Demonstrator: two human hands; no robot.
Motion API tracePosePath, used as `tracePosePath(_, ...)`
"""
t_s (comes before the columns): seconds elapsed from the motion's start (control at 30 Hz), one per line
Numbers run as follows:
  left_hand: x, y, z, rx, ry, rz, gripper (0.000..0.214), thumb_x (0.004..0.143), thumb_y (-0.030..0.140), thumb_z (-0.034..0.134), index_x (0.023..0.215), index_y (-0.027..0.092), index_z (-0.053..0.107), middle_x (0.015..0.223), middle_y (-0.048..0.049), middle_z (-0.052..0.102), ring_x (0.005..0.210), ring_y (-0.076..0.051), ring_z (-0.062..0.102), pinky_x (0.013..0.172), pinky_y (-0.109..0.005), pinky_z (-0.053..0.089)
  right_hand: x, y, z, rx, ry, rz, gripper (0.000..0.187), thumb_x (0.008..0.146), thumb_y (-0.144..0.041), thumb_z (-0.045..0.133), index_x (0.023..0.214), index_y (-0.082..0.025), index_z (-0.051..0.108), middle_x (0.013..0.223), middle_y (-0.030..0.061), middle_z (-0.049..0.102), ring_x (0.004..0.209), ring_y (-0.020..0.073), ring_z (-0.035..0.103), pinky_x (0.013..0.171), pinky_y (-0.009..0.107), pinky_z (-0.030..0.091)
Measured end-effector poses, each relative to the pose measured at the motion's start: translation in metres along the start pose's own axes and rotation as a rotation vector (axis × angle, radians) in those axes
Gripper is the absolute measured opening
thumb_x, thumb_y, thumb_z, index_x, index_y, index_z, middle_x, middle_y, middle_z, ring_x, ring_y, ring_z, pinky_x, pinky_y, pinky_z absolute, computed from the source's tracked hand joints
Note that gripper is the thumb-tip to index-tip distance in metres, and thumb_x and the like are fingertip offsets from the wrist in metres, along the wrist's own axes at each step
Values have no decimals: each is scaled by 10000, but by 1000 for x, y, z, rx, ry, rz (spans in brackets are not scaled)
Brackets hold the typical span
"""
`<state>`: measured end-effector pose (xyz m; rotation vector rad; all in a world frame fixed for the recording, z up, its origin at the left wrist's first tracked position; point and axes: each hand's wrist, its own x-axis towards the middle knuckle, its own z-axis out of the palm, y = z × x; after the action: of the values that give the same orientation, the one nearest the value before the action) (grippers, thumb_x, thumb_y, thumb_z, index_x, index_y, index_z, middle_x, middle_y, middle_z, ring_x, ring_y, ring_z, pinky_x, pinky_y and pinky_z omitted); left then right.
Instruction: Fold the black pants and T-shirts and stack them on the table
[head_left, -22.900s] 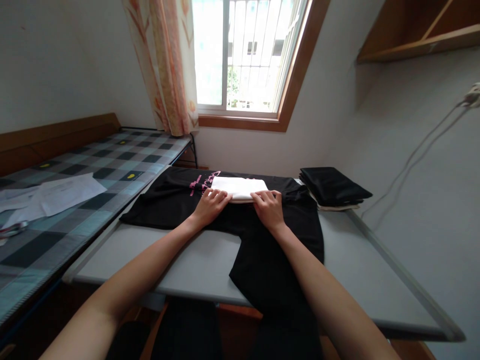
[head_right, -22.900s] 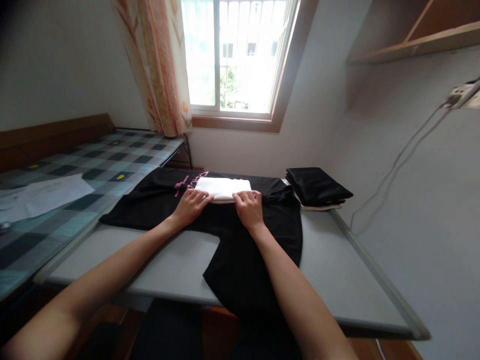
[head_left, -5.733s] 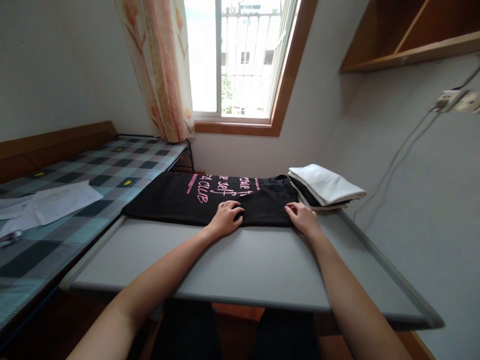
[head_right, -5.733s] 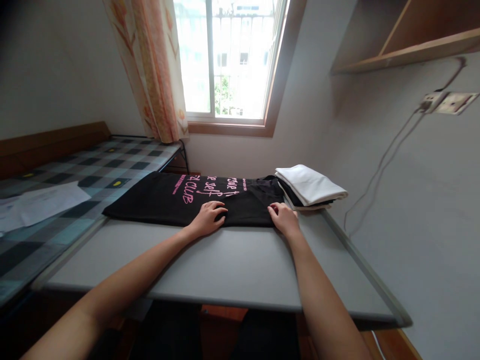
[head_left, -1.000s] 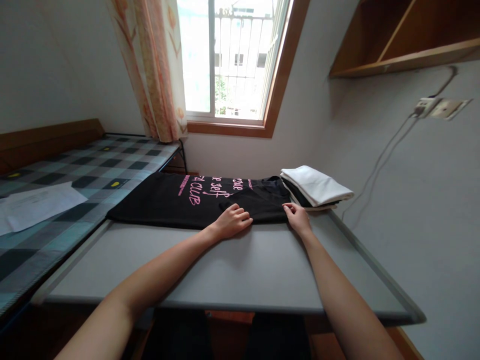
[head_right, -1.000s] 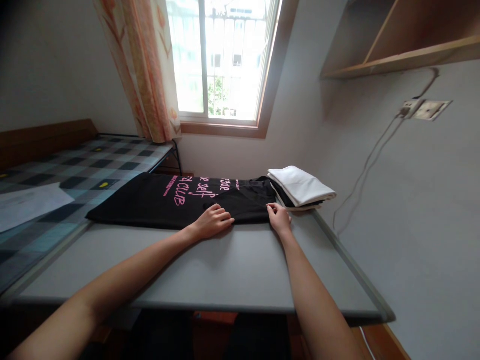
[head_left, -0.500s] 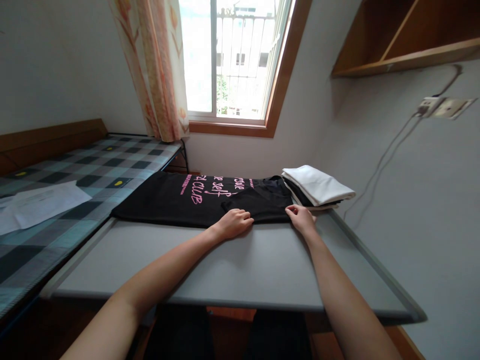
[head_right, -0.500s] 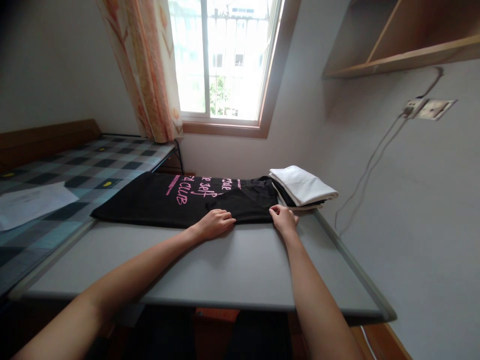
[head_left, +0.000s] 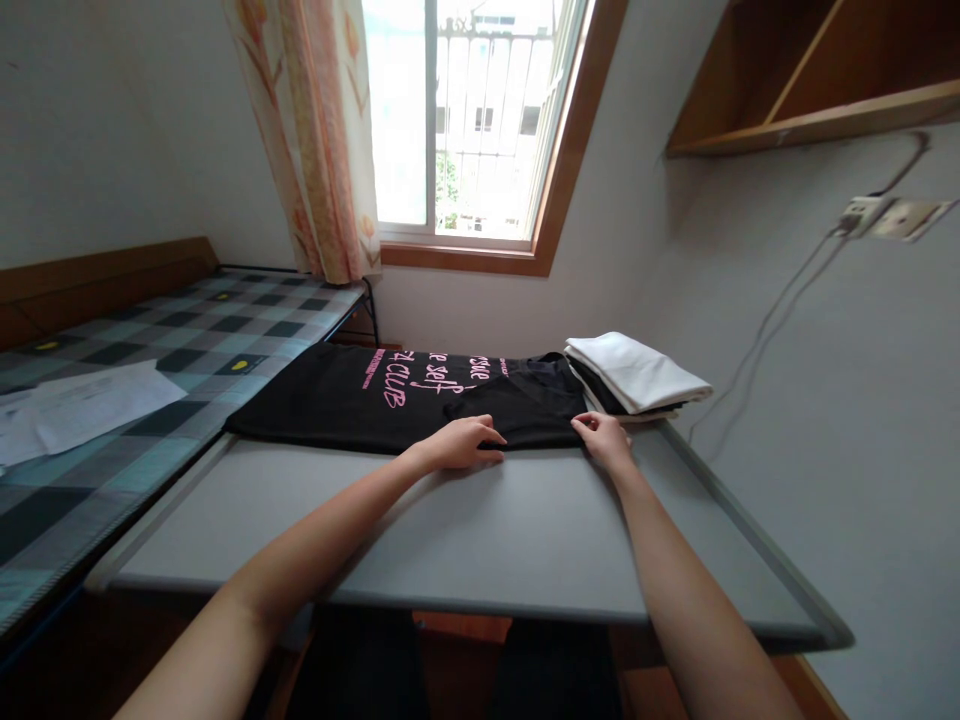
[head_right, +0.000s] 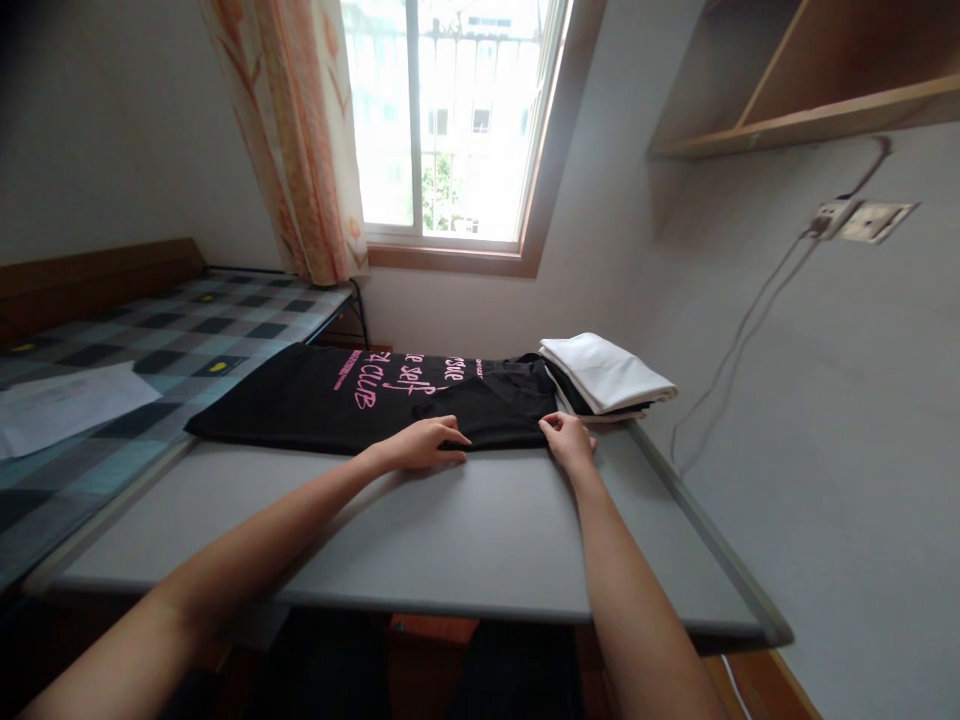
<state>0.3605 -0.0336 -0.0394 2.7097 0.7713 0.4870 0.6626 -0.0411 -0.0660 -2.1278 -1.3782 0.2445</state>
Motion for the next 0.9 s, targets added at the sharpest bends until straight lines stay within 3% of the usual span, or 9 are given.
tracePosePath(0.1,-9,-4,-15,-83,-51,-88,240,834,348,705,1027,206,727,880,-11,617,749,-136,599,675,-227,449,0,0,0,-3,-8,9,243,753,-427,600,833,-247,743,782,39,702,805,237,620,759,360,372)
tracePosePath(0.2,-23,-8,-20,-38,-28,-120,202,808,284,714,992,203,712,806,9,613,707,-136,581,644,-230,427,1,1,1,3,0,-1,239,748,-425,605,828,-251,747,789,42,707,821,245,622,782,375,378)
tracePosePath(0.37,-36,-10,-10,-39,107,-124,166,830,225,666,990,212,709,922,-7,620,754,-131,603,690,-228,459,0,0,1,31,41,-7,242,726,-419,607,801,-236,747,757,52,703,792,252,622,760,378,395)
tracePosePath(0.6,-37,-5,0,-168,206,-87,241,825,91,608,998,209,728,1017,-26,613,834,-126,612,796,-236,493,2,2,0,89,79,-101,366,765,-492,561,839,-183,743,729,78,684,726,237,608,687,337,421)
tracePosePath(0.8,-33,-3,5,-299,304,-301,144,841,248,657,920,172,749,948,-43,631,684,-111,587,708,-265,530,1,1,1,100,30,-111,401,768,-520,566,877,-180,747,742,75,681,724,228,608,679,331,424)
tracePosePath(0.9,-29,-7,5,-466,369,-386,172,845,270,653,935,161,750,1009,-84,644,845,-160,638,763,-286,560,-1,-2,1,93,9,-115,356,752,-496,595,887,-207,753,785,67,696,764,231,621,715,340,428)
